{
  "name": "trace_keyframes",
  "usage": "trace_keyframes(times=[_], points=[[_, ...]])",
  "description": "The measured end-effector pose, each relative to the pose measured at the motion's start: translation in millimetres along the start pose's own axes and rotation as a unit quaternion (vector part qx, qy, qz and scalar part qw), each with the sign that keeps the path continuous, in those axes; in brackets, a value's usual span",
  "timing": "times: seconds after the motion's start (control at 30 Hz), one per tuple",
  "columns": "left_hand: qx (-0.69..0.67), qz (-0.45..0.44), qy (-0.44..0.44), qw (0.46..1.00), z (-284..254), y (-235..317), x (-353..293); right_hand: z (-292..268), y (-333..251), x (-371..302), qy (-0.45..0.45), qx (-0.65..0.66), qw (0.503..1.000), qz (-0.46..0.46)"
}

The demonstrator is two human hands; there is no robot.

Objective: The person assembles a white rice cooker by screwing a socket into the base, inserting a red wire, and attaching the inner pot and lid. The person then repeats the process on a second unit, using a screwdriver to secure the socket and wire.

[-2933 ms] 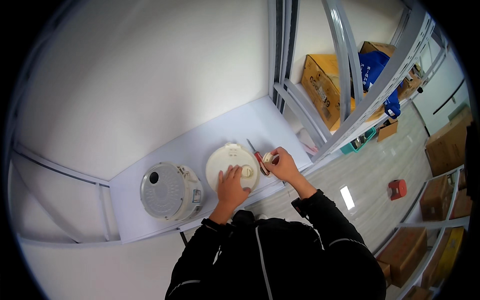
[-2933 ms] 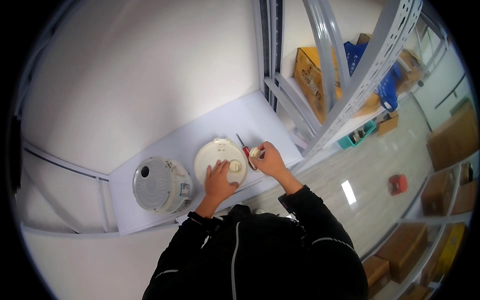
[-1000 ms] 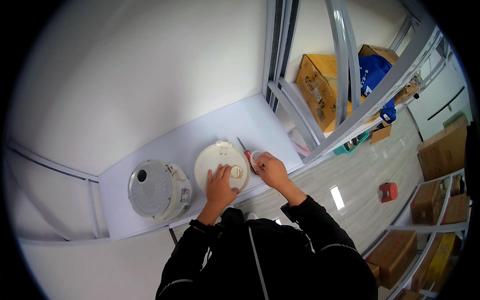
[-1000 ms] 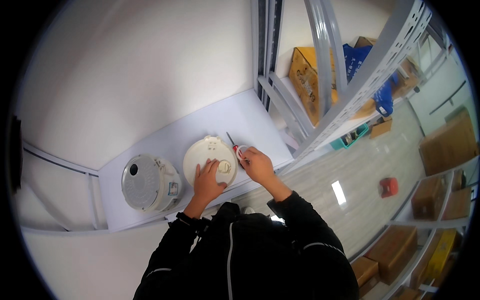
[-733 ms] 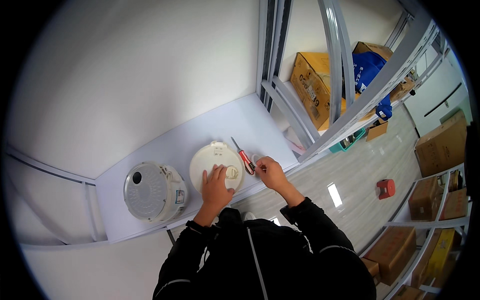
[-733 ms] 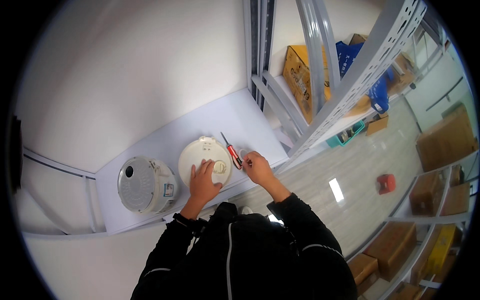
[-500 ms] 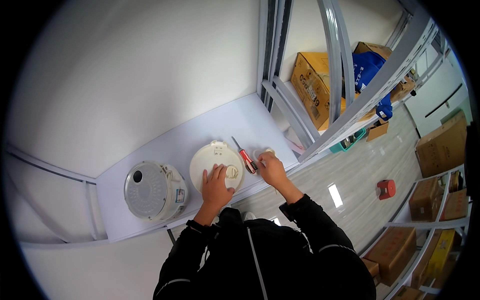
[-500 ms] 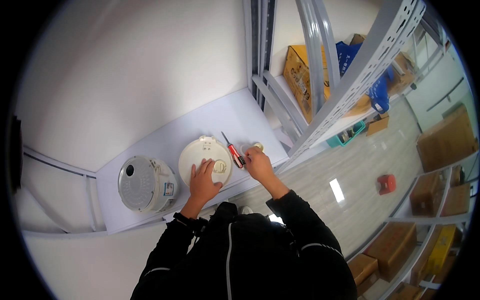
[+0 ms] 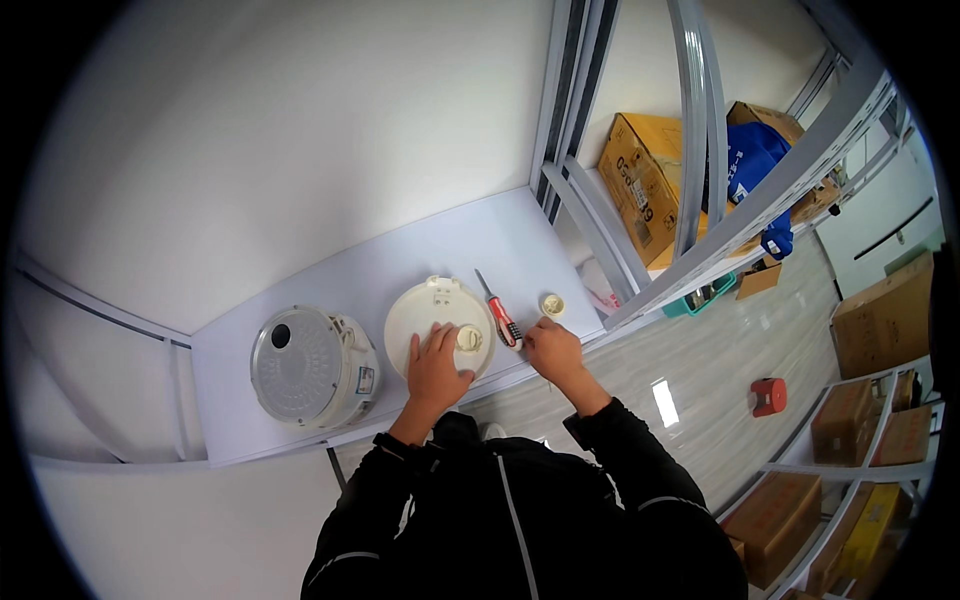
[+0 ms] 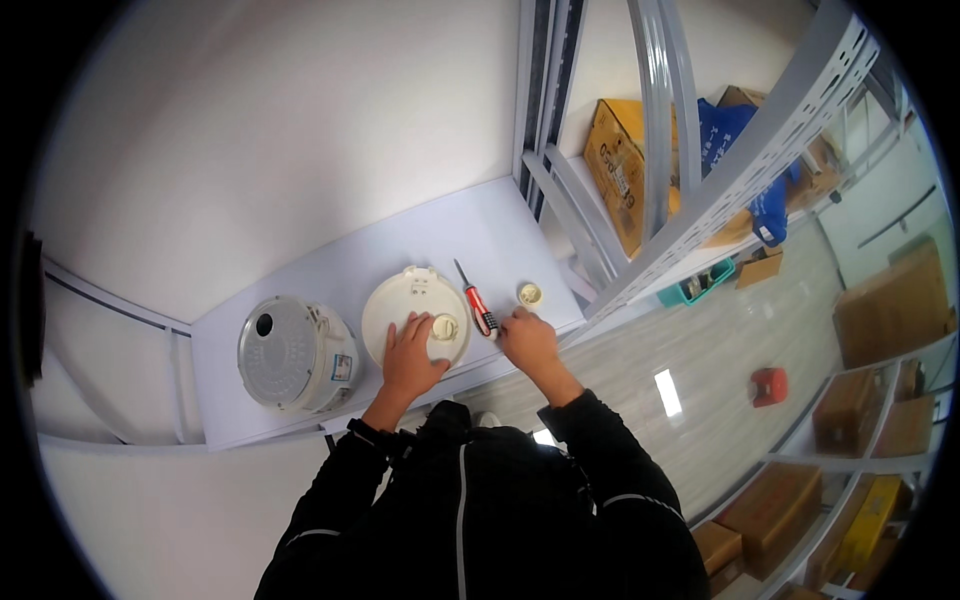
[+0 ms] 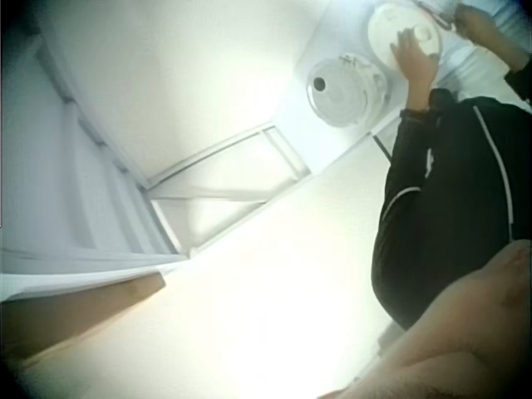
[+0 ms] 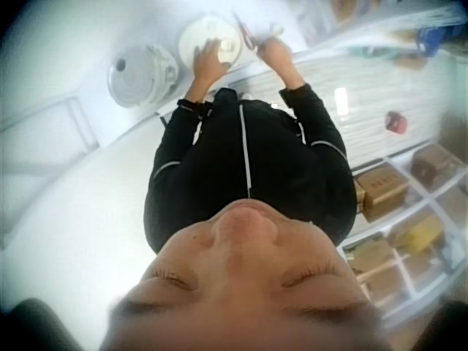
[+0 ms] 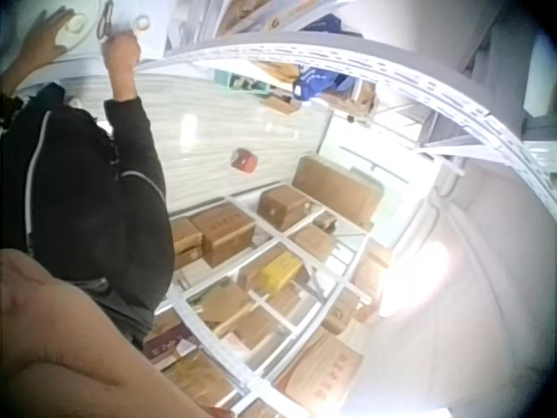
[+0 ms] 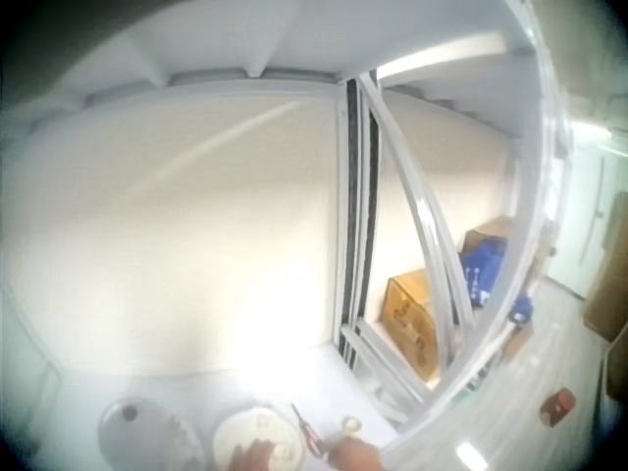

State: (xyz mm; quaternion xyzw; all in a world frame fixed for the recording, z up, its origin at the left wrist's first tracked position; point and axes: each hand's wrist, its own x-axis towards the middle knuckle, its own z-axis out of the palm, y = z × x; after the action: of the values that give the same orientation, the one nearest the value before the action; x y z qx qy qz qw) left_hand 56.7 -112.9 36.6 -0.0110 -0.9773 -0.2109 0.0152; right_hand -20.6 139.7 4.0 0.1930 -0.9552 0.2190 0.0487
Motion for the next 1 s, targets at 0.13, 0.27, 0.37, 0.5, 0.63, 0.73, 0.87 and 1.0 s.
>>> trace_keyframes(times=[0.13,0.27,0.37,0.5,0.63,0.73,0.87,1.0], points=[[0.0,-0.009,-0.004,1.0,-1,-1,-1,6,-3,1,0.005,0.029,1.0,0.001],[-0.009,-0.014,-0.005,1.0,-2,-5,-3,-6,-5,1,0.036,0.053,0.998,0.005],[-0.011,-0.006,0.006,1.0,-2,-6,-4,-21,-16,5,0.036,0.077,0.996,0.019],[-0.004,0.009,0.013,1.0,-7,-2,-3,-29,-43,10,-0.006,0.151,0.988,-0.016],[-0.018,0.027,0.045,0.998,-3,-13,-4,-14,-55,12,0.055,0.062,0.995,-0.052],[-0.053,0.027,0.043,0.997,-7,-17,-8,0,-52,16,0.091,0.006,0.996,-0.01],[-0.049,0.041,-0.005,0.998,-18,-17,-13,-1,-52,17,0.019,-0.03,0.999,-0.005],[0.002,0.072,-0.018,0.997,-16,-18,-16,7,-48,23,0.019,-0.06,0.998,-0.01]])
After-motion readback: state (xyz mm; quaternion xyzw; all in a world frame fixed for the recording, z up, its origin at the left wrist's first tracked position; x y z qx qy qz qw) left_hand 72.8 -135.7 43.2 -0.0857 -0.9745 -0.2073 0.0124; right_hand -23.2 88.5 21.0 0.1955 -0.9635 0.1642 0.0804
